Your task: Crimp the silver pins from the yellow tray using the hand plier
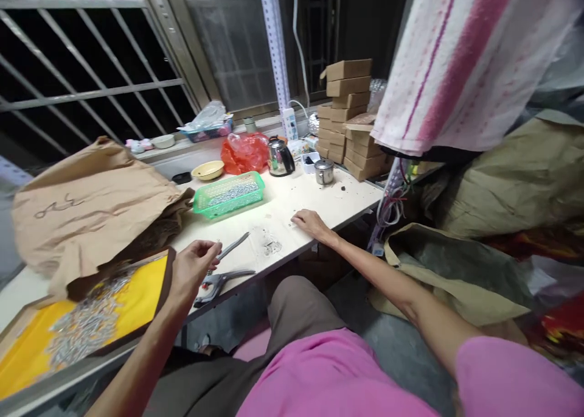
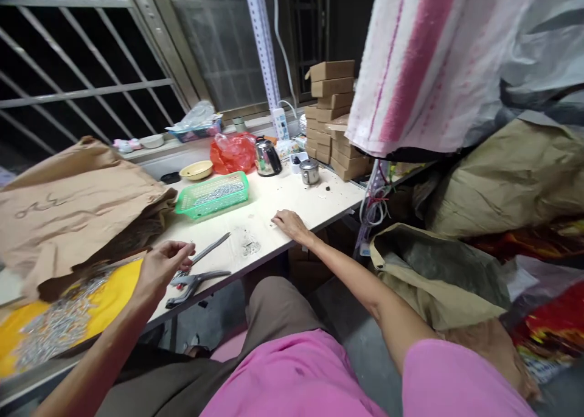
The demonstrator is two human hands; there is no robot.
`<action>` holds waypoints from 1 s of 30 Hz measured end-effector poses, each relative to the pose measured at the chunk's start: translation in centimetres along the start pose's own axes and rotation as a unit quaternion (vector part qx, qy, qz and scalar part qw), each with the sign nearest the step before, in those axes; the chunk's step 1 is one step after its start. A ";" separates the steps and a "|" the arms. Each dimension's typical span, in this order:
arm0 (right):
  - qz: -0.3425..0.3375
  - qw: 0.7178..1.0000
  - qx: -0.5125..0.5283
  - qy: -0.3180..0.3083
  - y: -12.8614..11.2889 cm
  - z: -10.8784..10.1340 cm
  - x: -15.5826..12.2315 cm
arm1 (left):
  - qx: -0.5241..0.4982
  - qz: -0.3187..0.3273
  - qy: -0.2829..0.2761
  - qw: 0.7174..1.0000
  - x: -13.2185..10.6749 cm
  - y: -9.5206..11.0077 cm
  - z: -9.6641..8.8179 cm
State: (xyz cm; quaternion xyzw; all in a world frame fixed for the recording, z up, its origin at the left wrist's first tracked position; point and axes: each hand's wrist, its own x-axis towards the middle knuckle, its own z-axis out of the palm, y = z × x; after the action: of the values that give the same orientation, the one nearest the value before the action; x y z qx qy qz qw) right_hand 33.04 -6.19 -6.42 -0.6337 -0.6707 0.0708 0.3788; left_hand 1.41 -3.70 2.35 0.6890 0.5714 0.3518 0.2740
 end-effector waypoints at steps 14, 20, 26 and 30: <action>-0.005 0.998 -0.058 -0.026 1.5 0.5 -1.4 | -0.082 0.012 0.193 0.978 -4.4 -6.6 -2.2; -0.005 0.994 -0.099 -0.039 2.8 0.3 -1.7 | -0.137 -0.013 0.253 0.958 -6.0 -9.0 -2.9; 0.041 0.987 -0.148 -0.055 4.2 0.2 -1.7 | -0.254 0.000 0.247 0.935 -5.9 -9.9 -3.5; 0.051 0.985 -0.156 -0.047 4.2 -0.1 -1.9 | -0.305 0.002 0.239 0.922 -5.8 -9.9 -3.4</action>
State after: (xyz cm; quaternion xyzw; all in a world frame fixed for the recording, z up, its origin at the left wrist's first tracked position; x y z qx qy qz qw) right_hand 36.29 -7.16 -9.55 -0.7144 -0.6573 0.0146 0.2395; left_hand -7.82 -7.47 -4.33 0.4686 0.4834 0.6639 0.3255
